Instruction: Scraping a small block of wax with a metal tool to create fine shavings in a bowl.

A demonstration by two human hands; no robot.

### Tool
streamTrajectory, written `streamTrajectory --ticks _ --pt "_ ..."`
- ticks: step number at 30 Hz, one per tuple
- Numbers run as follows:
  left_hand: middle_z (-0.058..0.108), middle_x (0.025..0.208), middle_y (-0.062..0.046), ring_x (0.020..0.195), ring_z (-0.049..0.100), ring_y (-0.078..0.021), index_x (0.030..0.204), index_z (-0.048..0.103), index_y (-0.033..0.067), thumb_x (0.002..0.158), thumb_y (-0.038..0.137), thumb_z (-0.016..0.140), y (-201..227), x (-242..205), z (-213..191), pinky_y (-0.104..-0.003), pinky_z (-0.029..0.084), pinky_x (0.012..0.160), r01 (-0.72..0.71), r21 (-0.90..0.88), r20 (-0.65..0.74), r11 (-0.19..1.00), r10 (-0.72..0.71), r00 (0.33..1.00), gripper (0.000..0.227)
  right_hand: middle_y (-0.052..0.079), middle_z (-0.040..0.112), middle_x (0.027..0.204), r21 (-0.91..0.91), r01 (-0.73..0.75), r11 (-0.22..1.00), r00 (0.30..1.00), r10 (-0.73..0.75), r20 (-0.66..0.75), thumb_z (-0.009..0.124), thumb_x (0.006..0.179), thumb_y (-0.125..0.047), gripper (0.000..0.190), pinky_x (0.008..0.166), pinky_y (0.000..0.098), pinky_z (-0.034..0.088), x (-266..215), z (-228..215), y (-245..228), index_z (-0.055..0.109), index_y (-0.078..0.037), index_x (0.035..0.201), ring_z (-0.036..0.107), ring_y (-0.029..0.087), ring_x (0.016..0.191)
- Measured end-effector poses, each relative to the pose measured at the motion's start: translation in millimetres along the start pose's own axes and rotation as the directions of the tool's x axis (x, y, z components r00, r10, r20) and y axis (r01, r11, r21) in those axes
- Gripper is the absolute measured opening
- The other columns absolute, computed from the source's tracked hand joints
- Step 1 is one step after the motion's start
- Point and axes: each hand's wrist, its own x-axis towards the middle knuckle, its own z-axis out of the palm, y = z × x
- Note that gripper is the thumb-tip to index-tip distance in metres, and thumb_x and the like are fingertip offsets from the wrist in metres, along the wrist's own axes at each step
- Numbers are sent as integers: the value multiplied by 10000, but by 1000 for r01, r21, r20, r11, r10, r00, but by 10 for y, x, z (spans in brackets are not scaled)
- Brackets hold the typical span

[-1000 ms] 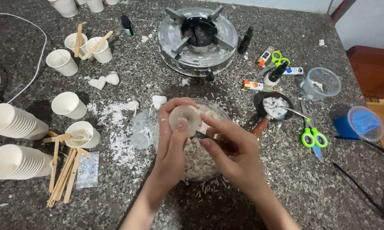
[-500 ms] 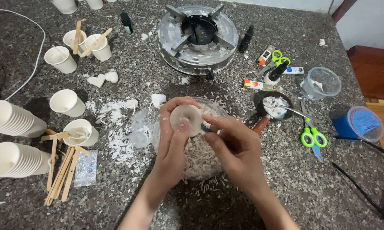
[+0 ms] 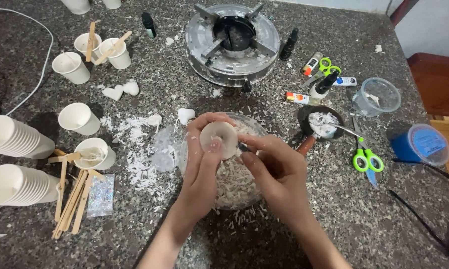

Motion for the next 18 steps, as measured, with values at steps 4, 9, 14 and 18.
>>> streamTrajectory --ticks 4,9,14,18 --pt "517 1232 -99 1160 520 -203 1269 428 99 1042 296 409 -43 -1 -5 -344 438 1044 -30 9 5 1000 30 1000 301 24 697 927 12 -19 1000 1000 19 -20 670 993 -73 190 448 210 284 8 -8 -9 727 -88 1173 376 35 513" --pt "544 1182 -109 1009 548 -193 1279 402 94 1039 256 415 -85 36 -26 -311 480 911 -85 25 -123 996 88 988 290 23 705 968 -433 237 870 971 -216 98 719 974 -29 263 581 248 449 120 -41 -110 736 -109 1223 522 104 655" --pt "534 1167 -116 992 531 -186 1253 429 72 1013 230 390 44 67 -43 -310 453 884 -94 139 -270 986 130 954 290 -18 755 1043 -691 452 564 890 -341 304 737 965 -183 232 721 320 541 162 -53 81 770 -202 1195 693 166 889" --pt "553 1129 -119 876 523 -172 1237 439 79 990 206 408 25 89 -63 -296 470 748 -99 83 -332 992 121 936 279 37 804 973 -653 488 579 861 -442 252 859 866 -181 126 759 342 601 183 -172 -207 780 -150 772 764 146 880"
